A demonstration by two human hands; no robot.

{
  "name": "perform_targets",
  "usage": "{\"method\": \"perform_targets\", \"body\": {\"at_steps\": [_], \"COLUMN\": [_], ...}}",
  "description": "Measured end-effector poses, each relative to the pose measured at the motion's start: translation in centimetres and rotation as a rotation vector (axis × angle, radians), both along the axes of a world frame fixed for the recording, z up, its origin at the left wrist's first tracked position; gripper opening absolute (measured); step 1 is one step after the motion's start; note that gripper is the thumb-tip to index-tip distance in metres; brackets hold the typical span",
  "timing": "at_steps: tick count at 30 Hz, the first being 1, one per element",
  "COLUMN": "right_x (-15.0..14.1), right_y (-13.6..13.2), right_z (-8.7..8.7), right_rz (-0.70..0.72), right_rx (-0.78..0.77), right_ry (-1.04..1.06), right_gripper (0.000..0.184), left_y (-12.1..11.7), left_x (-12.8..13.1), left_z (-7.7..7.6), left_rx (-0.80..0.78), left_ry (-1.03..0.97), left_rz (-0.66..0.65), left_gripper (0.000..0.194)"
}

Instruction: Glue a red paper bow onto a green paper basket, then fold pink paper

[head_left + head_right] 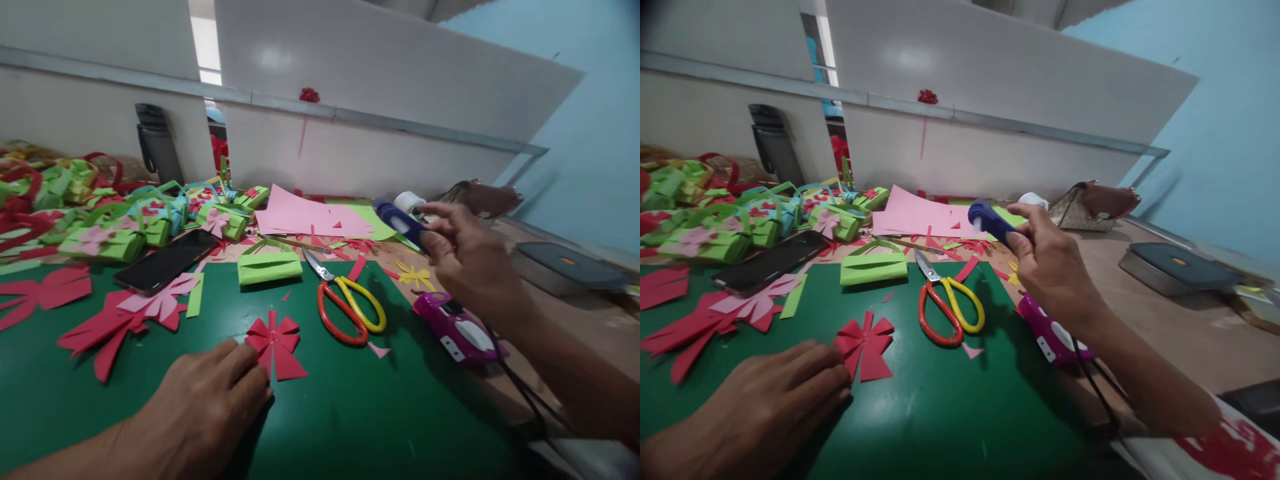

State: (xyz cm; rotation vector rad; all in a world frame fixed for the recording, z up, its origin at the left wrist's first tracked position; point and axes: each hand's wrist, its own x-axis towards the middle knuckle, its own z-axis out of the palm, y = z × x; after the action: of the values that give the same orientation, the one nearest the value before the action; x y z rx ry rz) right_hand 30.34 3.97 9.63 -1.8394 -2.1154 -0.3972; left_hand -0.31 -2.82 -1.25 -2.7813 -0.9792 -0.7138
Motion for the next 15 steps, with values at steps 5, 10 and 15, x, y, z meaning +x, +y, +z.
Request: {"method": "perform_targets", "body": {"at_steps": [5,10,15], "right_x": [-1.7,-3.0,-3.5], "right_y": [-0.4,-1.6,-2.3], "right_z": [-1.2,-2.8,-3.4], "right_rz": [0.204,0.290,0.330], "right_rx": [-0.427,-0.639,-0.806], "right_ry": [0.721,0.824,0.968], "right_gripper": [0.040,0.033,0.032], "left_y": [-0.6,-1.1,-1.8], "left_x": [0.1,0.2,-0.3], "left_z": [0.9,3.1,2.1], "left_rx": [-0.027,0.051,0.189], "left_ry": [0.079,0.169,0.015], "left_rz": [0.001,-0.022,-0.013], "left_gripper": [0.026,0.035,0.051]}}
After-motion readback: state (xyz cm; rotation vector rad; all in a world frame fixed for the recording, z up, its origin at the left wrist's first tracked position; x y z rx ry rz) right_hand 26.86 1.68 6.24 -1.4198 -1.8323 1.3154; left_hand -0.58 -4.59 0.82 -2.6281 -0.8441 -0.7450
